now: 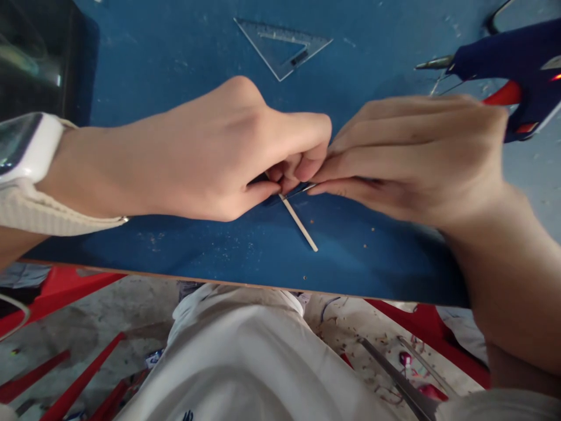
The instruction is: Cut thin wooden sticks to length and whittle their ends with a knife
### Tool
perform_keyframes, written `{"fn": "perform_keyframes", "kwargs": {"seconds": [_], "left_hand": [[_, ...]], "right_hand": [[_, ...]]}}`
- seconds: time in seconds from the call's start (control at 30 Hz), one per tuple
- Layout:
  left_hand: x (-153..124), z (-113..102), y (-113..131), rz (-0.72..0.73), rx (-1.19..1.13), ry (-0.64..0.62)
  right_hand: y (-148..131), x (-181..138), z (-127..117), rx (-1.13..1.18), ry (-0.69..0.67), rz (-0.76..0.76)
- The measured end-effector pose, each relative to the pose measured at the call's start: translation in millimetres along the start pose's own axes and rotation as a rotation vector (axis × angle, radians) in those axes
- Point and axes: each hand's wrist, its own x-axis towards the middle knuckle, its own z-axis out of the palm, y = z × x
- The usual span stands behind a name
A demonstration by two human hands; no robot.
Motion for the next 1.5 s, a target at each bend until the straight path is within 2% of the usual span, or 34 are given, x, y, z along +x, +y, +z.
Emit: {"fn": "perform_keyframes", "kwargs": {"seconds": [0.1,0.33,0.53,0.7,0.9,1.0,1.13,1.33,1.5], "left_hand": [[-3,1,1,0.036,0.006,0.038],[-4,0,1,0.031,0.018,0.024],[-4,2,-1,-0.018,0.036,0.006],[-3,3,-2,0.023,0.005,0.019],[-3,1,-2,0.014,0.007,0.007],[-7,3,-4,0.007,0.003,-0.01],[-14,6,-5,-0.046,-0.067,-0.037],[-14,5,-7,-0.032,-0.14,-0.015],[-9,2,-12,-0.102,-0.37,-0.042]], "right_hand": [[2,-3,-1,0.008,0.036,0.004],[0,-2,3,0.02,0.035,-0.047],[-3,0,4,-0.049,0.028,-0.011],[-2,-2,3,-0.034,0.02,0.089],[0,-5,3,-0.036,0.024,0.007],[5,-9,1,-0.021,0.042,0.027],[5,-12,0,-0.05,0.032,0.024],[10,-17,-7,-0.067,-0.009,0.06],[13,-21,-7,-0.013,0.017,0.061]]}}
